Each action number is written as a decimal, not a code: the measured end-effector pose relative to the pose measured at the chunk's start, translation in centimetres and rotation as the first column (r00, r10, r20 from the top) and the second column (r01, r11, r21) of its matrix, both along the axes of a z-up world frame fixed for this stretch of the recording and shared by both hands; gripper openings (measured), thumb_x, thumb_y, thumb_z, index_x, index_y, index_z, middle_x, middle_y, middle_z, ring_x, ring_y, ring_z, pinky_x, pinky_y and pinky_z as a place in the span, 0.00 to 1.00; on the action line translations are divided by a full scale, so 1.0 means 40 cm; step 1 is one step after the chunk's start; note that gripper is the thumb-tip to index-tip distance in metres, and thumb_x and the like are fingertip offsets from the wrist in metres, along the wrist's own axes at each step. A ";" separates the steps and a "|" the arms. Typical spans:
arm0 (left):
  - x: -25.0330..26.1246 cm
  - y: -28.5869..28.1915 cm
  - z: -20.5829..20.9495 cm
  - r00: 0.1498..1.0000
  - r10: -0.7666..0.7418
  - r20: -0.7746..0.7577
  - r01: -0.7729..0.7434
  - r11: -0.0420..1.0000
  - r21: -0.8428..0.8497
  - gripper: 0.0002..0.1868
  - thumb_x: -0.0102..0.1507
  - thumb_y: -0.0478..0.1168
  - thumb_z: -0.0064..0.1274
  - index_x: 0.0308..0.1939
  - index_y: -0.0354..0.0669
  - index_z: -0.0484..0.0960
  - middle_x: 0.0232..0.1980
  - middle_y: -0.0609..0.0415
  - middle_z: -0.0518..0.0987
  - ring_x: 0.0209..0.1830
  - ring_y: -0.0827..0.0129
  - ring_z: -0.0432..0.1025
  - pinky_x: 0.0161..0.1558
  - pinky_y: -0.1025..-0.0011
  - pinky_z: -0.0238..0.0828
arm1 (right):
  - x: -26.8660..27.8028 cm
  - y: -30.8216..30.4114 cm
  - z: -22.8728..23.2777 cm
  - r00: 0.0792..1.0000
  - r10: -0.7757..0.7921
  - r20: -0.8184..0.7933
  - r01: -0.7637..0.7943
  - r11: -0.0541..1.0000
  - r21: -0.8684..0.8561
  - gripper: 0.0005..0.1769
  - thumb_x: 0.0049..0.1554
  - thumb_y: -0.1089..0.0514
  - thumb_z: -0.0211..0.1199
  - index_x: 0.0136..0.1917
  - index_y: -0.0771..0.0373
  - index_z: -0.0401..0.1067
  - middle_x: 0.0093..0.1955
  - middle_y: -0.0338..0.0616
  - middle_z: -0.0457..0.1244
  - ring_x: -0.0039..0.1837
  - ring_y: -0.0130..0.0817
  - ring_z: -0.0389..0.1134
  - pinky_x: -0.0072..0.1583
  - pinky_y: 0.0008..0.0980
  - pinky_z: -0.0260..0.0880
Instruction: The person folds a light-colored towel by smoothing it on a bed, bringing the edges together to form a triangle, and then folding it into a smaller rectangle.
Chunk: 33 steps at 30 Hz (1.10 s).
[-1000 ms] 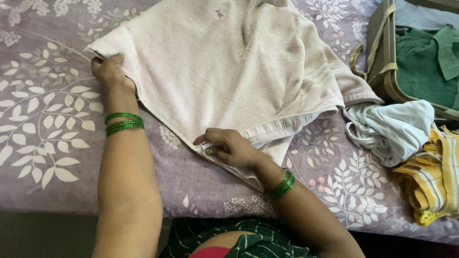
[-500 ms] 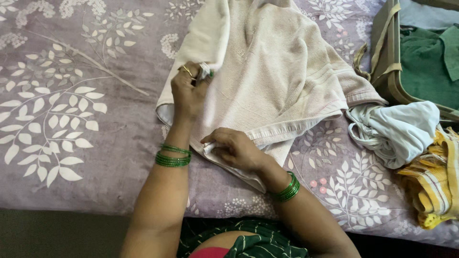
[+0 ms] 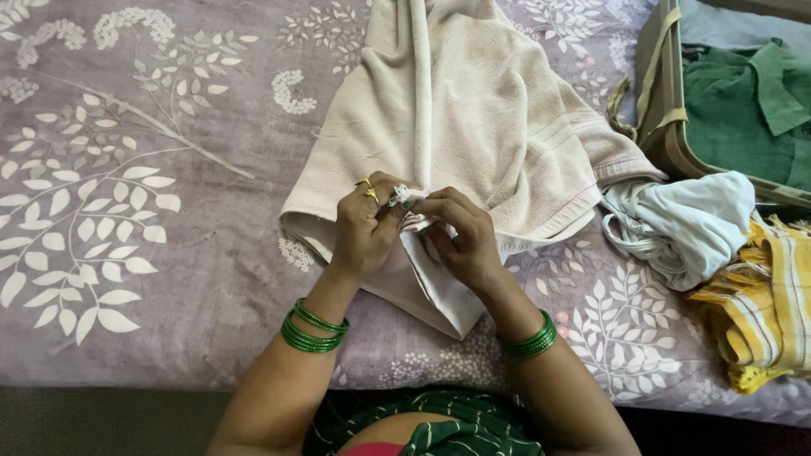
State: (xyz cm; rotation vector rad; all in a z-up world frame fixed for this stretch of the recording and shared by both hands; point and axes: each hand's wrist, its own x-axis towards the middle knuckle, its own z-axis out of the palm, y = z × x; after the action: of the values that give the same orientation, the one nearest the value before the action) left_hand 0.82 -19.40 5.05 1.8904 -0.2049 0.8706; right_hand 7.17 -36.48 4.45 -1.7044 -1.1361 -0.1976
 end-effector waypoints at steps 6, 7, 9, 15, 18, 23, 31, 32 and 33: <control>-0.032 -0.027 -0.004 0.996 -0.072 -0.045 0.070 0.997 -0.033 0.03 0.68 0.31 0.52 0.42 0.34 0.81 0.41 0.49 0.82 0.37 0.69 0.78 0.39 0.73 0.73 | -0.017 -0.024 -0.007 0.999 -0.039 -0.033 0.041 0.997 0.063 0.15 0.53 0.74 0.66 0.52 0.65 0.69 0.48 0.43 0.68 0.49 0.31 0.72 0.50 0.28 0.72; -0.039 -0.030 -0.004 0.996 -0.086 -0.026 0.086 0.996 -0.031 0.04 0.68 0.31 0.51 0.42 0.34 0.82 0.41 0.49 0.82 0.38 0.68 0.78 0.41 0.72 0.74 | -0.018 -0.029 -0.004 0.999 -0.039 -0.021 0.040 0.997 0.059 0.14 0.53 0.74 0.68 0.50 0.65 0.70 0.47 0.43 0.67 0.48 0.31 0.71 0.50 0.29 0.71; -0.053 -0.032 -0.004 0.995 -0.103 -0.008 0.103 0.994 -0.030 0.05 0.69 0.31 0.50 0.43 0.35 0.82 0.42 0.48 0.82 0.39 0.67 0.78 0.42 0.72 0.75 | -0.025 -0.037 0.001 0.999 -0.032 -0.044 0.034 0.999 0.035 0.15 0.52 0.73 0.69 0.49 0.64 0.70 0.46 0.42 0.67 0.46 0.31 0.71 0.48 0.29 0.71; -0.087 -0.050 -0.013 0.993 -0.106 -0.042 0.106 0.994 -0.001 0.08 0.69 0.35 0.48 0.46 0.35 0.81 0.40 0.48 0.81 0.38 0.66 0.77 0.40 0.71 0.74 | -0.036 -0.054 0.014 0.999 -0.030 -0.027 0.029 0.998 -0.055 0.16 0.47 0.72 0.71 0.46 0.63 0.69 0.44 0.42 0.66 0.44 0.32 0.70 0.45 0.28 0.70; -0.107 -0.057 -0.010 0.997 -0.047 -0.055 0.052 0.995 0.084 0.09 0.70 0.37 0.47 0.47 0.34 0.80 0.41 0.46 0.80 0.40 0.64 0.77 0.43 0.69 0.73 | -0.041 -0.061 0.012 0.998 -0.024 -0.051 0.019 0.996 -0.088 0.15 0.48 0.72 0.70 0.46 0.63 0.69 0.43 0.42 0.66 0.44 0.32 0.71 0.45 0.28 0.71; -0.129 -0.061 0.007 0.989 -0.137 0.056 0.117 0.954 0.277 0.27 0.57 0.49 0.63 0.48 0.29 0.77 0.44 0.42 0.77 0.41 0.57 0.76 0.42 0.67 0.76 | -0.061 -0.076 0.009 0.982 -0.069 -0.177 0.048 0.992 -0.118 0.15 0.49 0.72 0.69 0.48 0.64 0.69 0.41 0.41 0.66 0.42 0.30 0.70 0.45 0.29 0.72; -0.151 -0.066 -0.034 0.996 -0.074 0.049 0.059 0.966 0.253 0.13 0.63 0.29 0.54 0.51 0.34 0.77 0.46 0.47 0.79 0.45 0.59 0.75 0.47 0.65 0.75 | -0.049 -0.100 0.066 0.963 0.170 -0.208 -0.201 0.970 -0.138 0.23 0.50 0.70 0.71 0.56 0.66 0.66 0.48 0.45 0.67 0.51 0.35 0.72 0.53 0.33 0.74; -0.151 -0.062 -0.036 0.996 -0.073 0.056 0.056 0.965 0.256 0.12 0.63 0.29 0.53 0.52 0.34 0.77 0.46 0.47 0.78 0.45 0.59 0.75 0.47 0.64 0.74 | -0.039 -0.105 0.081 0.964 0.171 -0.206 -0.201 0.970 -0.138 0.23 0.50 0.70 0.71 0.56 0.66 0.66 0.48 0.45 0.67 0.51 0.35 0.72 0.53 0.33 0.74; -0.148 -0.061 -0.039 0.996 -0.072 0.056 0.055 0.965 0.255 0.12 0.63 0.29 0.53 0.52 0.34 0.77 0.46 0.47 0.78 0.45 0.59 0.75 0.47 0.64 0.74 | -0.028 -0.109 0.095 0.954 0.192 -0.231 -0.244 0.944 -0.223 0.24 0.50 0.65 0.73 0.57 0.65 0.65 0.49 0.43 0.68 0.52 0.35 0.73 0.53 0.33 0.75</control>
State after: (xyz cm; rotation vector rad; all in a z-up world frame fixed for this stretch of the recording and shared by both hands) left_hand -5.11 -21.85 3.49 2.0799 -0.4326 0.8967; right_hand 6.06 -40.83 8.26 -1.7520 -1.2211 0.2677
